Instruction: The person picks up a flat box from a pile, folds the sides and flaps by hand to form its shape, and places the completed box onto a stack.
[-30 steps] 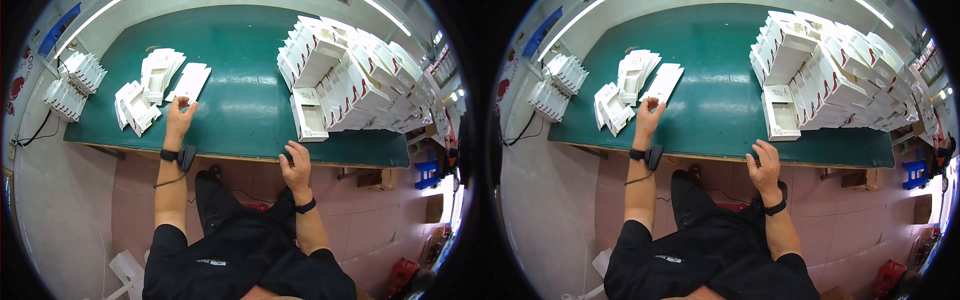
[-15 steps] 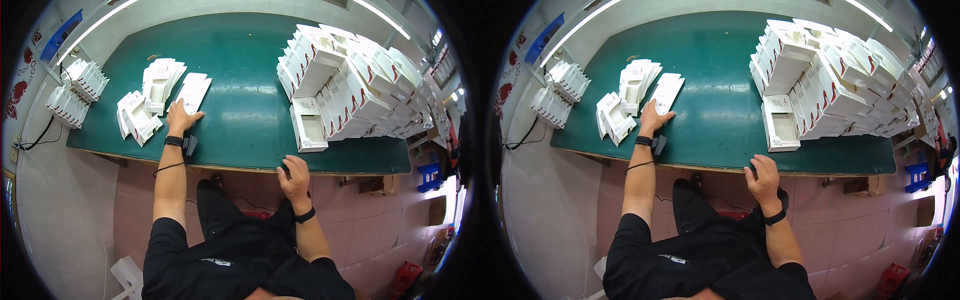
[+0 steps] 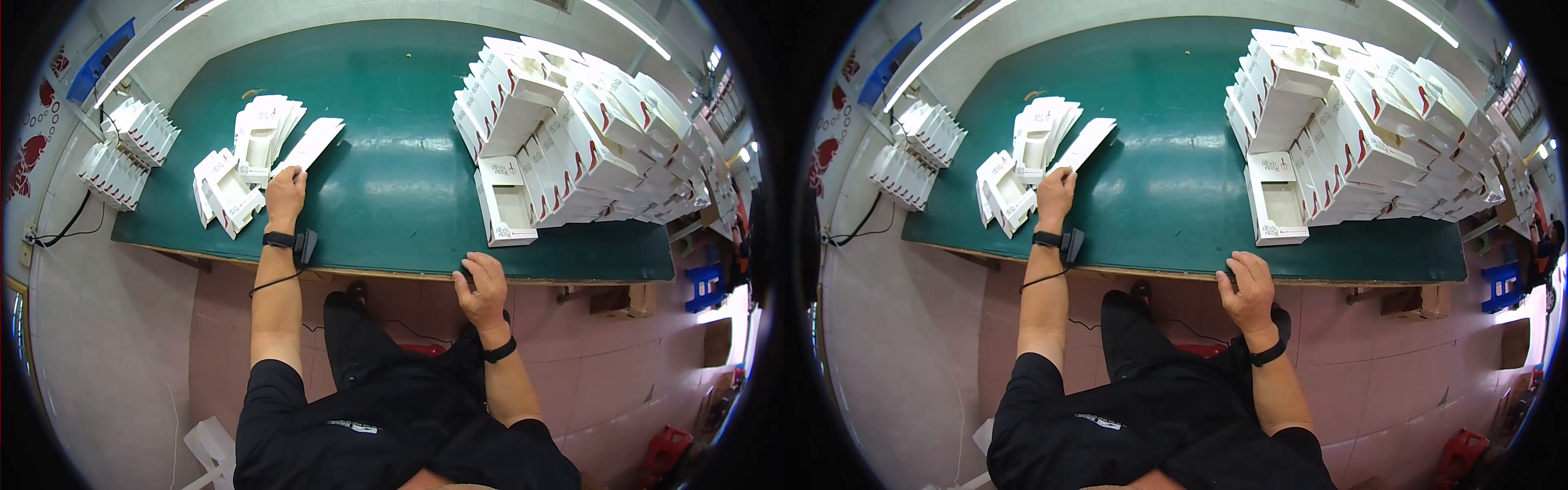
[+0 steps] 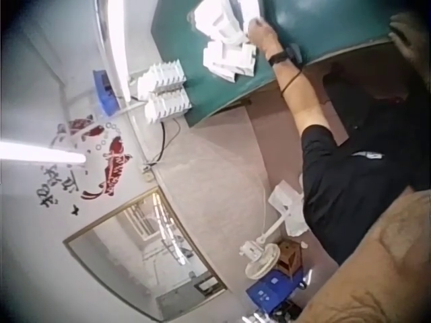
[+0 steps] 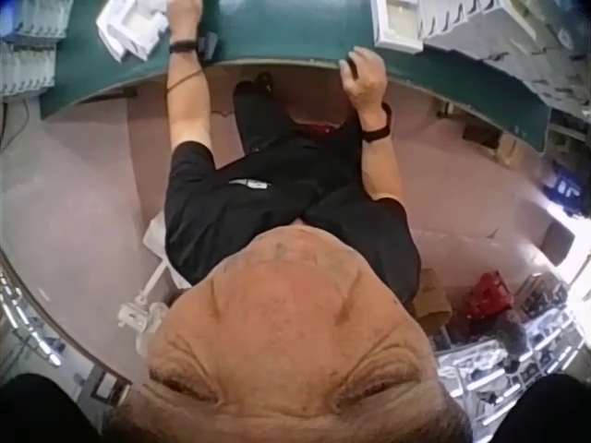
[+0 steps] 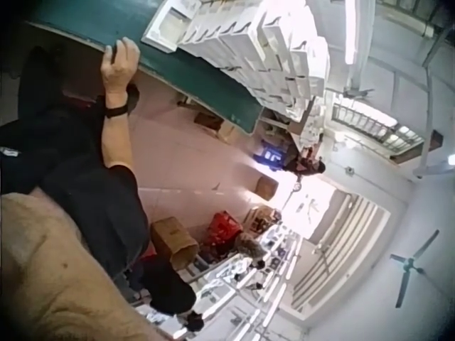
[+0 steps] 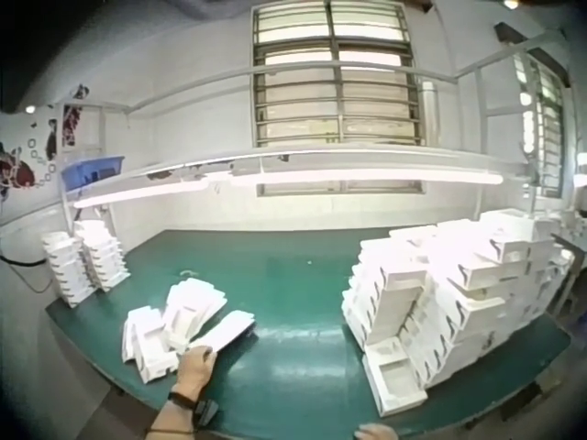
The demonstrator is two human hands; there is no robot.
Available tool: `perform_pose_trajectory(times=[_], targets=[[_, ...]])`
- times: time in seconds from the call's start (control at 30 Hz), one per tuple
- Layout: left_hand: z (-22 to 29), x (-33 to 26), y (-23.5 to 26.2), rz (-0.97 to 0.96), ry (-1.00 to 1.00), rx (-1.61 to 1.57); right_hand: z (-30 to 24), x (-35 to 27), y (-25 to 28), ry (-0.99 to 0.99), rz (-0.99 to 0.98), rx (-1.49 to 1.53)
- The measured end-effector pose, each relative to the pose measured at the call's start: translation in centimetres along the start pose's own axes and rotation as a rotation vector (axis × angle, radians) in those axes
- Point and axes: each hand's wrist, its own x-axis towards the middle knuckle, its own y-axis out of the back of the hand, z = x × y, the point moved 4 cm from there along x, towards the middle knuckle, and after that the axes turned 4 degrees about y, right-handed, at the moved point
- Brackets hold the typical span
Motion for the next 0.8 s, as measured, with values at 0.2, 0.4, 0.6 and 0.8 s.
perform_pose_trajectory(times=[0.2, 0.4, 0.6, 0.8], targets=[[0.8, -1.1, 3.1, 0.303, -0.046, -0.170, -0.1, 0.0, 0.1, -0.002, 0.007, 0.002], [2.7, -4.1, 6.5, 0.476, -0.124, -0.285, -0.2, 0.2, 0.4, -0.065, -0.011, 0.053], [7.1, -9.1, 10.1, 0.388, -0.201, -0.394, -1.1, 2.0, 1.5, -0.210, -0.035, 0.219], [12.8, -13.1, 11.7, 0.233, -0.440, -0.431, -6.9, 8.0, 3.2, 0.212, 0.120, 0.125]])
